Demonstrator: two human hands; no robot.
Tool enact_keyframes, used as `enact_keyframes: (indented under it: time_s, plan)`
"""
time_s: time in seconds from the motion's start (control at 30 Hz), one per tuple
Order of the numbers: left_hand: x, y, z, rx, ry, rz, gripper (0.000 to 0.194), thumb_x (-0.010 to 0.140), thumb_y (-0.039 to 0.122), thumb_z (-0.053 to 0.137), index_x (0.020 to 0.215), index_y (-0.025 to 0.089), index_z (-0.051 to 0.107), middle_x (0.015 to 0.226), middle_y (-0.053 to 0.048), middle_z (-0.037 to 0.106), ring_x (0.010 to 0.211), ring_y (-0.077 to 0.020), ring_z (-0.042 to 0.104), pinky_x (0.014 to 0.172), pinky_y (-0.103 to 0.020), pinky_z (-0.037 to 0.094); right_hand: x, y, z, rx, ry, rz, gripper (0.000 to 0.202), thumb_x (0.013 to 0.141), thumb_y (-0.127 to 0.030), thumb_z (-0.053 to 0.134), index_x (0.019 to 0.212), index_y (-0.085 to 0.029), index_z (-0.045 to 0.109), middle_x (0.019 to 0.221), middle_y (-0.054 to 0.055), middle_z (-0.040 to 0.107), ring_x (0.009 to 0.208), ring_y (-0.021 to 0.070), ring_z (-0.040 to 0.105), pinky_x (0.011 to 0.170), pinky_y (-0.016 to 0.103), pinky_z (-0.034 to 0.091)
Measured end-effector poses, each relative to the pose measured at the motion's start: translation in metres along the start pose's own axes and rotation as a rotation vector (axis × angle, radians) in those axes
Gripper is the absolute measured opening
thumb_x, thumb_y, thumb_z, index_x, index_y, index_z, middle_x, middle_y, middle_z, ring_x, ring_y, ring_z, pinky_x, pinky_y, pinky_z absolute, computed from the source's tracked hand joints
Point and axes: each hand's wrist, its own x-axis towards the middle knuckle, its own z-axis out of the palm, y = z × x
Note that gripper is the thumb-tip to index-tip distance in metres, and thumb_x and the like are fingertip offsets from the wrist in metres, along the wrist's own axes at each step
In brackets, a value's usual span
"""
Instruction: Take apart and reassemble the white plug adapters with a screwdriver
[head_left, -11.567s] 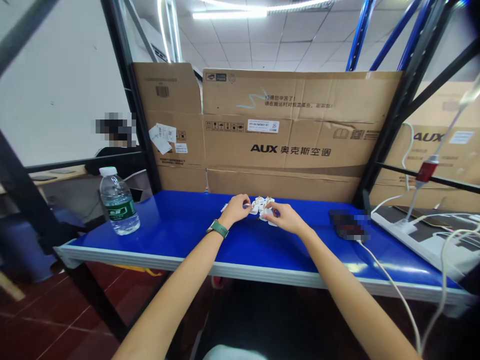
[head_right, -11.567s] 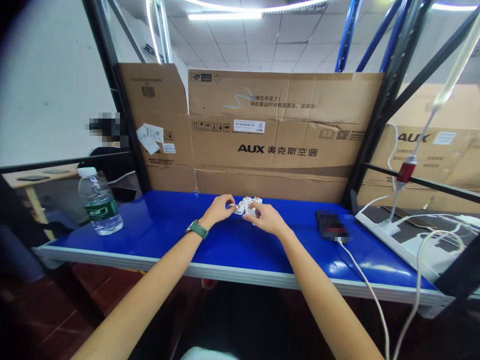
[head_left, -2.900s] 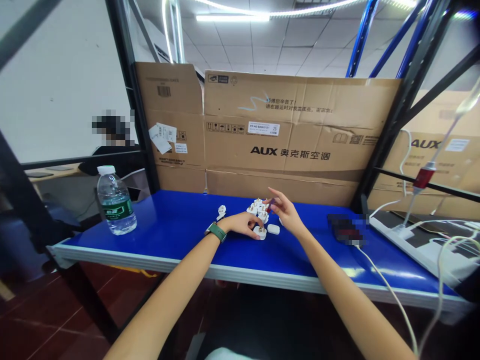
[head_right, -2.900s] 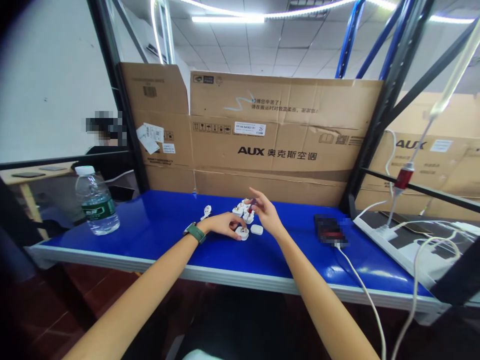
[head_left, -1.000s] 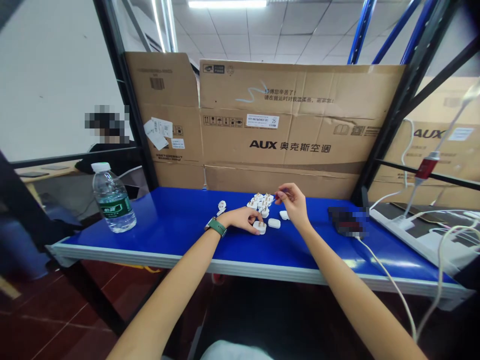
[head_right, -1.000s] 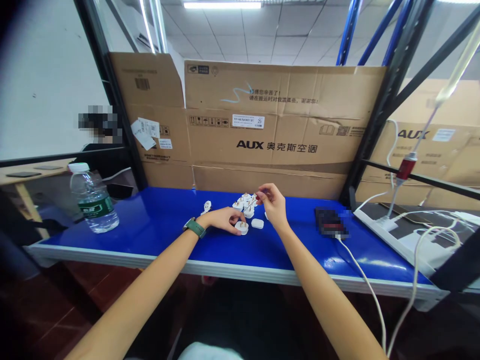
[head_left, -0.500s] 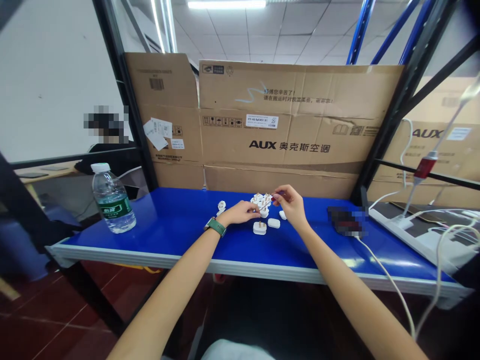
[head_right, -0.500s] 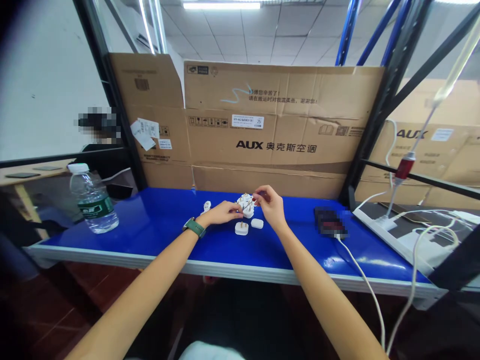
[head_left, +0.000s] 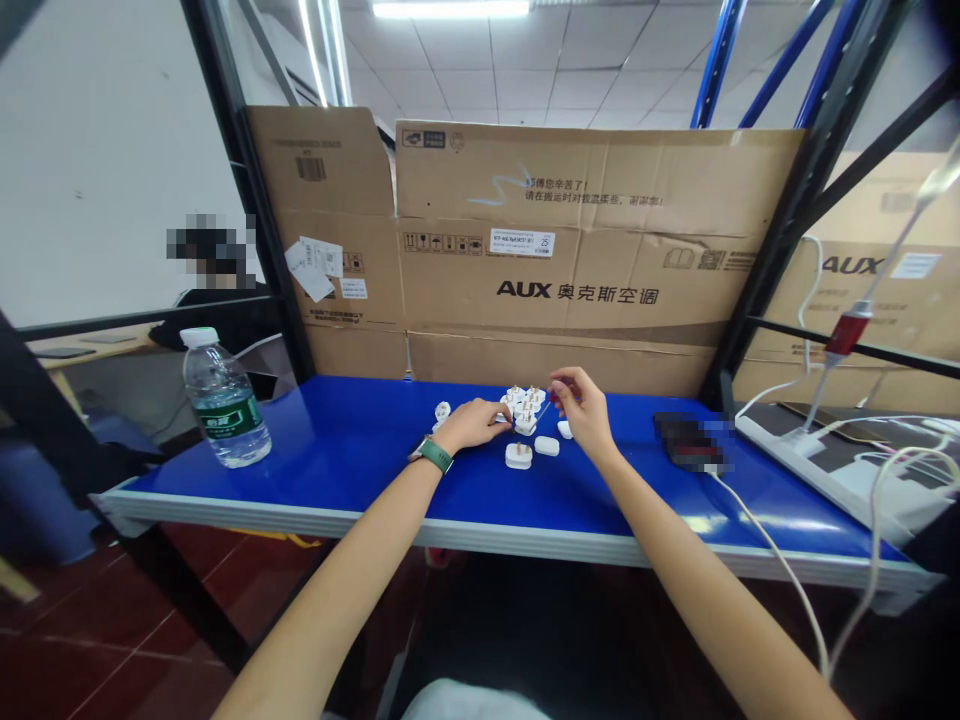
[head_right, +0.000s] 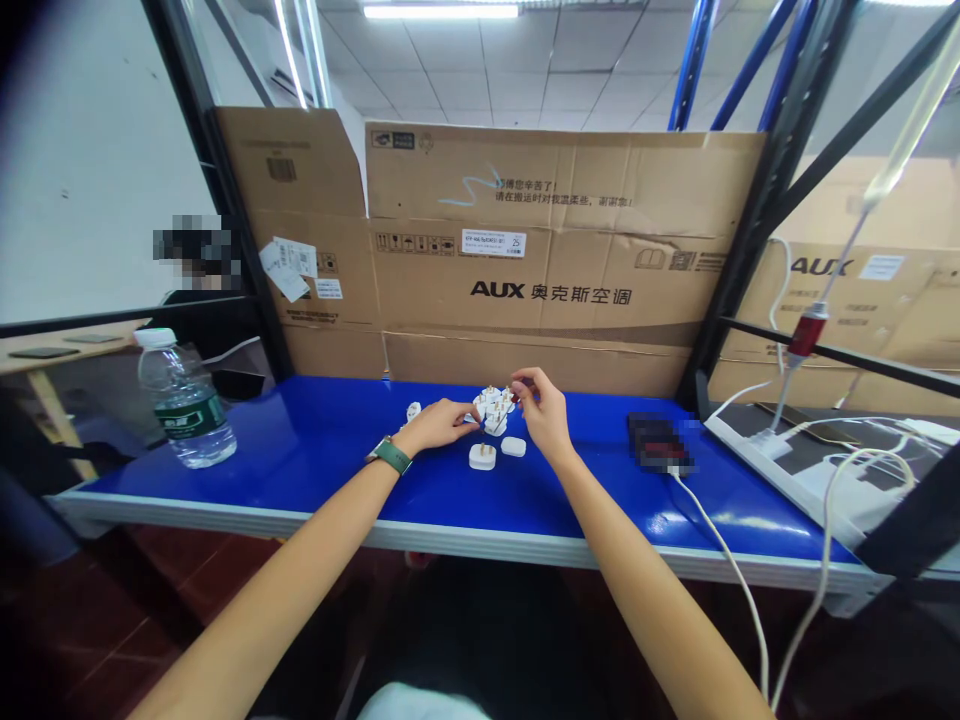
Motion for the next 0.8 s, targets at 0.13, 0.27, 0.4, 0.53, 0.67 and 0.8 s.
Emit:
enact_keyframes:
  time_s: [0.13, 0.27, 0.4, 0.53, 0.67, 0.8]
  plan:
    - [0.000, 0.004, -0.003, -0.056, 0.054, -0.019, 0.031, 0.096, 0.044, 0.054, 0.106, 0.023, 0.073, 0.070, -0.002, 0.065, 0.063, -0.0175, 0.056, 0.060, -0.026, 0.029, 0.000, 0.000, -0.004, -0.040, 0.064, -0.012, 0.031, 0.097, -0.050, 0.049, 0.110, -0.024, 0.060, 0.081, 0.004, 0.061, 0.066, 0.0182, 0.055, 0.060, 0.030, 0.048]
    - [-0.001, 0.010, -0.005, -0.167, -0.043, 0.055, 0.039, 0.093, 0.054, 0.056, 0.104, 0.020, 0.073, 0.070, 0.000, 0.062, 0.062, -0.0149, 0.052, 0.061, -0.025, 0.030, 0.001, 0.004, -0.008, -0.138, 0.105, 0.046, 0.033, 0.099, -0.050, 0.042, 0.112, -0.024, 0.059, 0.069, 0.001, 0.052, 0.056, 0.0176, 0.047, 0.057, 0.031, 0.043]
    - [-0.002, 0.014, -0.004, -0.286, -0.281, 0.196, 0.053, 0.072, 0.058, 0.079, 0.111, 0.022, 0.073, 0.084, -0.001, 0.064, 0.073, -0.0148, 0.055, 0.066, -0.023, 0.035, 0.002, 0.013, -0.007, -0.292, 0.013, 0.098, 0.027, 0.097, -0.043, 0.042, 0.101, -0.024, 0.061, 0.063, -0.001, 0.051, 0.055, 0.0180, 0.047, 0.059, 0.031, 0.041]
    - [-0.003, 0.013, -0.002, -0.298, -0.327, 0.225, 0.053, 0.066, 0.053, 0.083, 0.106, 0.021, 0.073, 0.084, 0.000, 0.062, 0.074, -0.0145, 0.054, 0.065, -0.023, 0.037, 0.000, 0.023, -0.002, -0.382, -0.157, 0.115, 0.022, 0.092, -0.043, 0.049, 0.091, -0.024, 0.060, 0.062, -0.001, 0.055, 0.058, 0.0188, 0.051, 0.059, 0.029, 0.039]
    - [-0.002, 0.010, 0.000, -0.240, -0.314, 0.240, 0.043, 0.072, 0.049, 0.079, 0.102, 0.020, 0.073, 0.074, 0.003, 0.058, 0.064, -0.0119, 0.050, 0.061, -0.023, 0.035, -0.003, 0.030, 0.001, -0.420, -0.255, 0.151, 0.015, 0.087, -0.039, 0.054, 0.091, -0.025, 0.057, 0.055, -0.005, 0.048, 0.051, 0.0174, 0.047, 0.054, 0.027, 0.034]
    - [0.004, 0.005, 0.005, -0.245, -0.108, 0.125, 0.044, 0.074, 0.050, 0.078, 0.104, 0.019, 0.072, 0.080, 0.000, 0.066, 0.067, -0.0141, 0.057, 0.065, -0.024, 0.040, -0.003, 0.033, -0.002, -0.409, -0.248, 0.174, 0.013, 0.086, -0.028, 0.049, 0.097, -0.025, 0.056, 0.057, -0.005, 0.049, 0.053, 0.0181, 0.048, 0.056, 0.028, 0.035]
